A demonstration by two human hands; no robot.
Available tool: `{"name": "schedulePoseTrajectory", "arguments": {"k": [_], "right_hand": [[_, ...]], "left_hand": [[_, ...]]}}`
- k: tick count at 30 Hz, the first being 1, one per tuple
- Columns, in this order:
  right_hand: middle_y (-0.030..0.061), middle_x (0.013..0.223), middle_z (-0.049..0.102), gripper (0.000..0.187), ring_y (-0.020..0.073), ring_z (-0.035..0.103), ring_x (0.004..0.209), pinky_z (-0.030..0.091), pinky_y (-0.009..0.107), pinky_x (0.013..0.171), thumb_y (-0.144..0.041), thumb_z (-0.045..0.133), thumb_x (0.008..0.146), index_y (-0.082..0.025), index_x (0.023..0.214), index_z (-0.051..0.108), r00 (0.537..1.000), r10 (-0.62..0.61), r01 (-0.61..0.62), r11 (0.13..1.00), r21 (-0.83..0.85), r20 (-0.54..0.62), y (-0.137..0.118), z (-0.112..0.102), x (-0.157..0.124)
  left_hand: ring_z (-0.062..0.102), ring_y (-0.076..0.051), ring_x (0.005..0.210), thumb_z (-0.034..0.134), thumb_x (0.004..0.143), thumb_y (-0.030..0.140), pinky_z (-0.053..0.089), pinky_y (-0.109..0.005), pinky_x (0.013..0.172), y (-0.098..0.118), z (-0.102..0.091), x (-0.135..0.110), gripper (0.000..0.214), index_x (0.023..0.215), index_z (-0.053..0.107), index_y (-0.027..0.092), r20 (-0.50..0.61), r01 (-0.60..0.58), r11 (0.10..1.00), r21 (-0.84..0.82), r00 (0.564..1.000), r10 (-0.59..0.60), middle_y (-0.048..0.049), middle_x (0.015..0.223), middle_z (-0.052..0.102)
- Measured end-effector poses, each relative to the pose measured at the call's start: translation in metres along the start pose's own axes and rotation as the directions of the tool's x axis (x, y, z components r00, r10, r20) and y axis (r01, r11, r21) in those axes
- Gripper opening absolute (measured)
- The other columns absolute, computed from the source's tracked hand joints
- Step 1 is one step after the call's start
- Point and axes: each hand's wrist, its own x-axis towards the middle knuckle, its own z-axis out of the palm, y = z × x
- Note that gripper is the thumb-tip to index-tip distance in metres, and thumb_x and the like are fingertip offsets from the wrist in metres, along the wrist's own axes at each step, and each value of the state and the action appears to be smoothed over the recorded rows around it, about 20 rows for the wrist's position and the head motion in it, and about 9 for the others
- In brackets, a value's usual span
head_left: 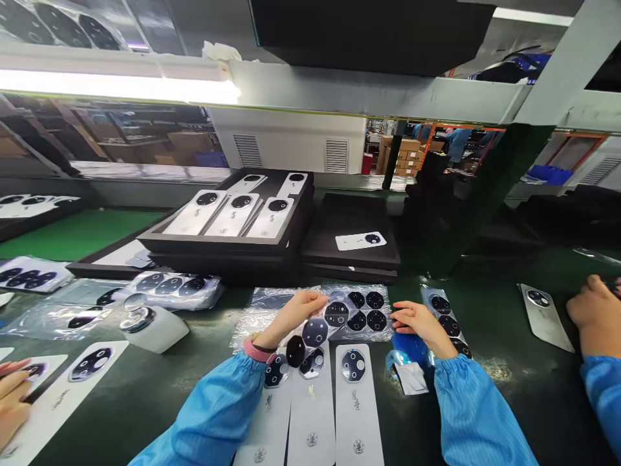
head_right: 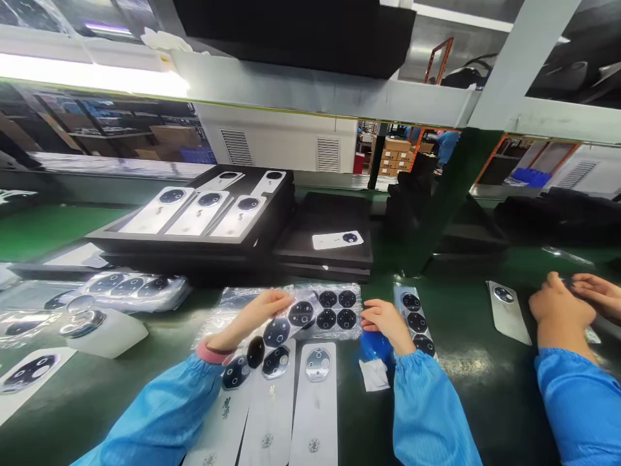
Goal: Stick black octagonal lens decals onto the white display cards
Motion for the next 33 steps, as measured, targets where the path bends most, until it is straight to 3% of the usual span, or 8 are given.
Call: {"name": "schedulePoseTrajectory", "arguments": {"k": [4,7,11,14,19,23,27,33], "right_hand": [[0.0005,0.083,0.064,0.016,0.0102,0.062,0.068,0.054,0.025,0.061,-0.028,0.058,0.090,-0.013,0.092,0.061,0.998,0.062,-0.061,0.986,-0.156,0.000,-0.007,-0.008,-0.004],[-0.0002,0.080,0.062,0.016,0.0094,0.060,0.066,0.053,0.025,0.060,-0.028,0.057,0.091,-0.013,0.088,0.061,0.992,0.123,-0.123,0.948,-0.294,-0.016,-0.011,-0.009,-0.007],[-0.0003,0.080,0.062,0.016,0.0090,0.059,0.065,0.052,0.024,0.060,-0.028,0.057,0.091,-0.013,0.086,0.061,0.983,0.185,-0.171,0.876,-0.450,-0.014,-0.012,0.001,-0.011],[0.0000,0.082,0.063,0.016,0.0094,0.059,0.067,0.052,0.025,0.061,-0.028,0.057,0.091,-0.014,0.086,0.061,0.978,0.209,-0.178,0.831,-0.527,-0.001,-0.013,0.007,-0.012],[-0.0013,0.077,0.061,0.019,0.0088,0.058,0.063,0.051,0.024,0.059,-0.030,0.057,0.091,-0.013,0.083,0.060,0.977,0.208,-0.147,0.812,-0.564,0.045,-0.017,0.007,-0.013],[-0.0032,0.070,0.058,0.023,0.0073,0.055,0.057,0.048,0.022,0.054,-0.031,0.056,0.091,-0.013,0.078,0.059,0.977,0.188,-0.102,0.823,-0.559,0.098,-0.018,0.005,-0.013],[-0.0040,0.067,0.057,0.024,0.0067,0.053,0.054,0.047,0.021,0.052,-0.032,0.056,0.092,-0.013,0.077,0.058,0.979,0.166,-0.071,0.819,-0.569,0.117,-0.016,0.005,-0.012],[-0.0044,0.065,0.056,0.027,0.0070,0.053,0.054,0.047,0.022,0.053,-0.033,0.056,0.091,-0.013,0.073,0.058,0.985,0.137,-0.046,0.790,-0.611,0.102,-0.016,0.005,-0.013]], "left_hand": [[0.028,-0.006,0.048,0.043,0.072,0.074,0.027,-0.020,0.047,0.018,0.012,-0.005,0.057,0.060,0.029,0.020,0.072,-0.062,0.989,-0.131,0.995,0.071,0.0076,0.055,0.027],[0.034,-0.007,0.048,0.041,0.070,0.073,0.034,-0.020,0.048,0.027,0.029,-0.010,0.053,0.066,0.032,0.021,0.214,-0.027,0.993,-0.117,0.976,0.051,0.0078,0.055,0.030],[0.043,-0.009,0.047,0.049,0.077,0.053,0.035,-0.019,0.046,0.033,0.059,-0.017,0.035,0.072,0.049,0.018,0.427,-0.021,0.998,0.066,0.904,-0.009,0.0053,0.054,0.043],[0.046,-0.008,0.045,0.050,0.082,0.030,0.037,-0.019,0.049,0.033,0.079,-0.024,0.018,0.069,0.054,0.018,0.498,-0.078,0.970,0.229,0.866,-0.048,0.0044,0.054,0.050],[0.060,-0.018,0.069,0.048,0.086,0.021,0.045,-0.026,0.066,0.034,0.097,-0.028,0.015,0.074,0.057,0.016,0.330,-0.196,0.842,0.503,0.944,0.022,-0.0055,0.074,0.062],[0.061,-0.026,0.089,0.044,0.088,0.015,0.049,-0.036,0.078,0.031,0.104,-0.011,0.016,0.080,0.058,0.015,0.208,-0.218,0.759,0.613,0.972,0.111,-0.0124,0.089,0.063],[0.058,-0.026,0.106,0.044,0.086,0.005,0.047,-0.040,0.091,0.023,0.109,0.012,0.021,0.095,0.060,0.016,0.167,-0.266,0.739,0.619,0.964,0.207,-0.0115,0.106,0.063],[0.047,-0.023,0.127,0.062,0.080,0.008,0.037,-0.037,0.108,0.007,0.102,0.021,0.038,0.117,0.058,0.017,0.242,-0.375,0.749,0.547,0.927,0.288,-0.0098,0.131,0.056]]}}
